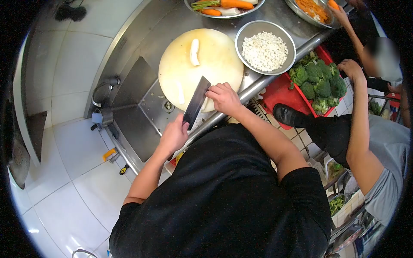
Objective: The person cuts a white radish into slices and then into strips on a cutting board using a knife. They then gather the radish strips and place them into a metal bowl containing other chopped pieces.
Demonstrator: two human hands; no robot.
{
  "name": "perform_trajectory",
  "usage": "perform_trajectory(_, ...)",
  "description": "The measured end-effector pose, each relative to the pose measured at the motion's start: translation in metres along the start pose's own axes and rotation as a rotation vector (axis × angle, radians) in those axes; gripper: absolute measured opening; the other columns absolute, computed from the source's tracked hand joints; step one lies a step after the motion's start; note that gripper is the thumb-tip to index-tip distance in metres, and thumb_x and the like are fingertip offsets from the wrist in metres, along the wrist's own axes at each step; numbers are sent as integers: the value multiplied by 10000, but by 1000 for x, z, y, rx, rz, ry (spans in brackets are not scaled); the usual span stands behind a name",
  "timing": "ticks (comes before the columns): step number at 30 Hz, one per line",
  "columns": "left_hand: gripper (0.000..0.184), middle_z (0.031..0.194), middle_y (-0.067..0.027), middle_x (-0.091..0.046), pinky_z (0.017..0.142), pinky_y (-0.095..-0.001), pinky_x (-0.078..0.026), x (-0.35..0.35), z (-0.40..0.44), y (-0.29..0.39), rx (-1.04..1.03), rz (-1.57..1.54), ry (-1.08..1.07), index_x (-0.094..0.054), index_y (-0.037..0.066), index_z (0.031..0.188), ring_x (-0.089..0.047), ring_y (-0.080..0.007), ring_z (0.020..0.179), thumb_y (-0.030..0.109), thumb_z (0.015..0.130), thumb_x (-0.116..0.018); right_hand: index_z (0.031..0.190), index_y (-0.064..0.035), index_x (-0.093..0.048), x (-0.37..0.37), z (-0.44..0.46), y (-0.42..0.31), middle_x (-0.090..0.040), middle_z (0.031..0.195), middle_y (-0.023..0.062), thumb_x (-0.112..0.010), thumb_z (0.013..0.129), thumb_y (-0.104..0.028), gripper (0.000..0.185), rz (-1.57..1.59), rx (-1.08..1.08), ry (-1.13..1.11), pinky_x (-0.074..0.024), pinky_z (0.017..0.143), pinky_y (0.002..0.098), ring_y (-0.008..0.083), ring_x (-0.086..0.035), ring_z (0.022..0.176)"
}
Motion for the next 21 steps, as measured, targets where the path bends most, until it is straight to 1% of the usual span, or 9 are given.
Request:
perform_trajectory(7, 221, 849, -329, -695, 781, -629, -525, -1, 6, 5, 64, 50, -62, -500, 8, 1158, -680, -537, 832, 167, 1020, -567, 997, -123, -723, -3, -1, 2, -689, 1015, 6, -683, 774, -19, 248, -9, -14, -9, -468, 861, 364, 209, -641, 954)
perform_trajectory(16, 247, 839, -320, -694, 777, -632, -526, -16, 24, 8, 65, 83, -38, -485, 17, 1166, -683, -529, 827, 198, 1021, -572, 994, -126, -728, -2, 1, 2, -694, 1025, 8, -686, 778, -21, 244, 1, -25, -27, -467, 861, 367, 211, -644, 939)
perform_trajectory(18, 257, 864, -327, -694, 790, -633, -522, -27, 37, 9, 61, 7, -12, -488, 18, 1170, -683, -530, 853, 207, 1021, -578, 998, -128, -729, -2, 0, 4, -693, 1025, 8, -688, 783, -25, 242, -7, -35, -29, -466, 858, 366, 212, -643, 942)
perform_trajectory(21, 267, 901, -338, -692, 807, -631, -517, -35, 56, -10, 37, -96, 13, -494, 19, 1179, -680, -535, 891, 213, 1020, -585, 995, -131, -731, -4, 1, 5, -693, 1027, 15, -713, 788, -37, 228, 11, -52, -50, -467, 842, 376, 218, -645, 936)
Point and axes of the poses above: each hand's wrist, its own z-axis towards the middle knuckle, its own x-axis out of the back of the hand, y = z × x, the point moved 10 cm from there along z, towards the middle knuckle
